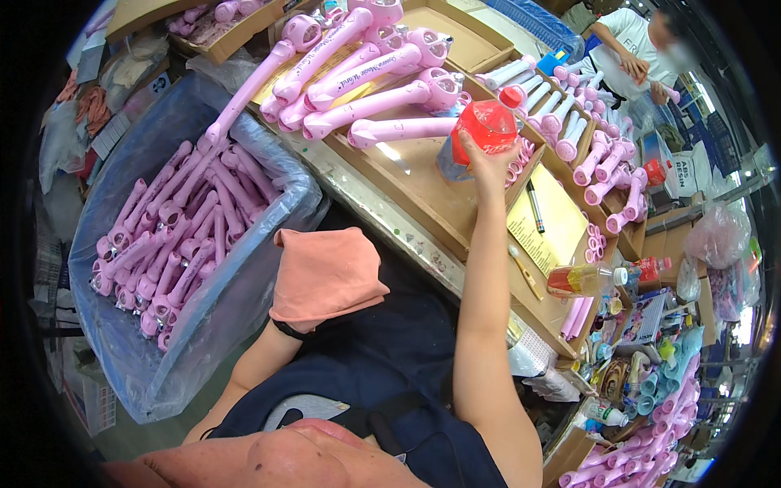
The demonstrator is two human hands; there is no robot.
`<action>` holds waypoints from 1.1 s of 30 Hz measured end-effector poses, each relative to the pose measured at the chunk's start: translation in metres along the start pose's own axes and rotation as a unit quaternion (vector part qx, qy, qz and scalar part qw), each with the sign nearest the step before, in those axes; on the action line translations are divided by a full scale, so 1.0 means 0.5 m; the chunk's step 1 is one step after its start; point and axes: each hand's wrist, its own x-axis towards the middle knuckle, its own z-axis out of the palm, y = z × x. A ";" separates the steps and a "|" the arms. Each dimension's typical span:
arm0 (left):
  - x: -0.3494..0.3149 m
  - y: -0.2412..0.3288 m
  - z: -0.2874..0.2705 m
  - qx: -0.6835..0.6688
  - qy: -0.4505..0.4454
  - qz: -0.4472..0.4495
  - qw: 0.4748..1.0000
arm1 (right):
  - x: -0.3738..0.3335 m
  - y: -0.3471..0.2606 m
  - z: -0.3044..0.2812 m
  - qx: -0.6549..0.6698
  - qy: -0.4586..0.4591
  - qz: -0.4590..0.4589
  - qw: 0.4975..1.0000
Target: The person assembles pink bubble-blowing wands by wiping them with a cloth, inserting a small metal piece into the head, and testing the light-up function. The person handles each wand one at a time, repeating the same sequence of actions.
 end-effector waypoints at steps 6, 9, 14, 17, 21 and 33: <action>0.053 0.005 -0.063 -0.096 0.070 -0.004 0.993 | -0.060 -0.045 -0.009 -0.247 -0.159 -0.260 0.920; 0.063 -0.010 -0.049 -0.095 0.127 0.017 0.987 | -0.117 -0.087 -0.015 -0.259 -0.178 -0.435 0.844; 0.072 -0.024 0.031 -0.591 0.055 -0.206 0.778 | -0.128 -0.131 -0.017 -0.380 -0.221 -0.613 0.657; 0.064 -0.029 0.041 -0.728 0.044 -0.189 0.657 | -0.141 -0.150 -0.016 -0.380 -0.223 -0.632 0.637; 0.039 -0.037 -0.021 -0.825 0.015 -0.203 0.528 | -0.152 -0.163 -0.001 -0.348 -0.214 -0.678 0.611; 0.039 -0.051 0.139 -0.827 0.120 -0.147 0.529 | -0.151 -0.113 -0.037 -0.345 -0.240 -0.308 0.854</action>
